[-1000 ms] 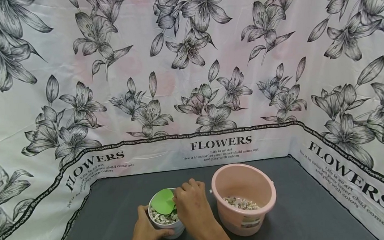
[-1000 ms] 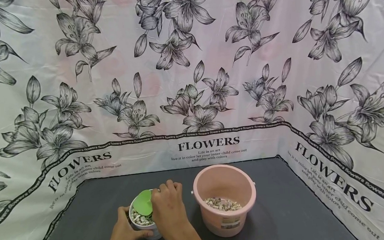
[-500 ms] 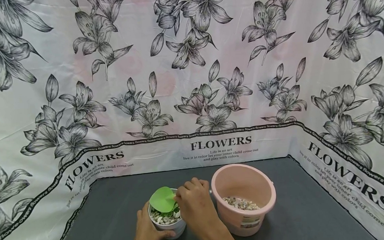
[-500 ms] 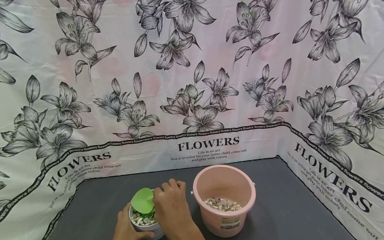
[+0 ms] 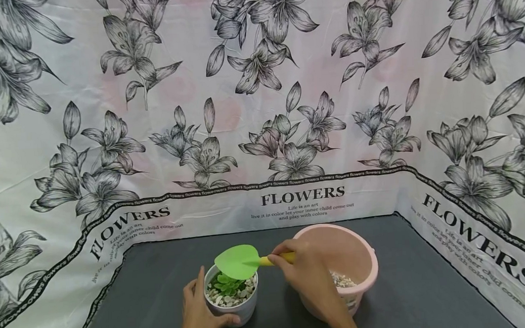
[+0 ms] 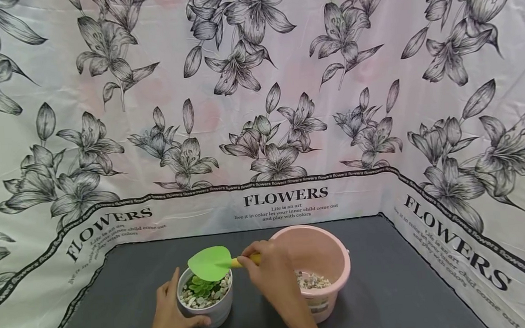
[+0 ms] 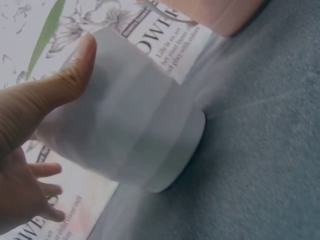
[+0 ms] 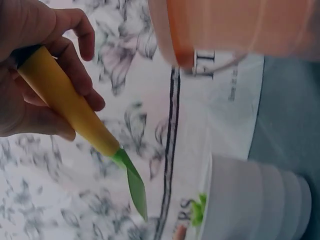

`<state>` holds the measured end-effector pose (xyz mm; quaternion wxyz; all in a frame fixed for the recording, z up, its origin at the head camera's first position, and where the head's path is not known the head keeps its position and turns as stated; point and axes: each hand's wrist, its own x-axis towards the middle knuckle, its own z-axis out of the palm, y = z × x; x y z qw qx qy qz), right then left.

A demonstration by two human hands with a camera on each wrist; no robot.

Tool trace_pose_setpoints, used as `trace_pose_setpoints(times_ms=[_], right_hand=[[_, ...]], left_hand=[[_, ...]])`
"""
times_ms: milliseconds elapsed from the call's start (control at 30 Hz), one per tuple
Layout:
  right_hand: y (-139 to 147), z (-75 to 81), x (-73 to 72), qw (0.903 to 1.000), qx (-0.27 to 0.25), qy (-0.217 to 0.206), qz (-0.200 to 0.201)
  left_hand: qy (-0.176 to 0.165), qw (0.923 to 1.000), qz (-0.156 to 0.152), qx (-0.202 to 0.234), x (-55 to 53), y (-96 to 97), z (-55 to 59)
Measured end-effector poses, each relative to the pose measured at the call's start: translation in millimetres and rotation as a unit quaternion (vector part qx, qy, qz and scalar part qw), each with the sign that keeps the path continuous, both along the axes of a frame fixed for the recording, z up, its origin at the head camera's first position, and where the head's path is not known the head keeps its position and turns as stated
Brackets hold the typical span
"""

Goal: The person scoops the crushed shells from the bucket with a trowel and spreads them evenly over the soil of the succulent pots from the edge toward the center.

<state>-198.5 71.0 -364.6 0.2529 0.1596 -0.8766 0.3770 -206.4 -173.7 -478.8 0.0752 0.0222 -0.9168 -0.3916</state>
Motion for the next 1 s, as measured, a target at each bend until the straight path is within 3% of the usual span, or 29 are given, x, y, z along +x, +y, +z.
trace_pose_setpoints(times_ms=[133, 233, 367, 467, 633, 733, 1000], right_hand=[[19, 4.3, 0.5, 0.9985, -0.028, -0.044, -0.016], [32, 5.3, 1.2, 0.9967, -0.051, -0.057, -0.026], [50, 6.2, 2.8, 0.9937, -0.078, -0.074, -0.033], [63, 7.0, 4.5, 0.9921, -0.093, -0.077, -0.036], [85, 8.3, 7.3, 0.9901, -0.107, -0.069, -0.059], [97, 8.7, 8.0, 0.9902, -0.105, -0.061, -0.069], [124, 8.5, 14.1, 0.9921, -0.081, -0.048, -0.083]], left_hand=[[0.069, 0.9968, 0.003, -0.041, 5.0, 4.3, 5.5], [0.137, 0.9871, -0.009, -0.083, 8.1, 8.8, 7.5], [0.198, 0.9727, -0.021, -0.119, 9.7, 14.7, 7.5], [0.238, 0.9646, -0.025, -0.111, 8.6, 19.6, 7.4], [0.315, 0.9449, -0.05, -0.073, 6.0, 30.5, 11.8], [0.326, 0.942, -0.062, -0.051, 6.9, 39.1, 17.0], [0.279, 0.956, -0.089, -0.018, 7.3, 58.6, 27.9]])
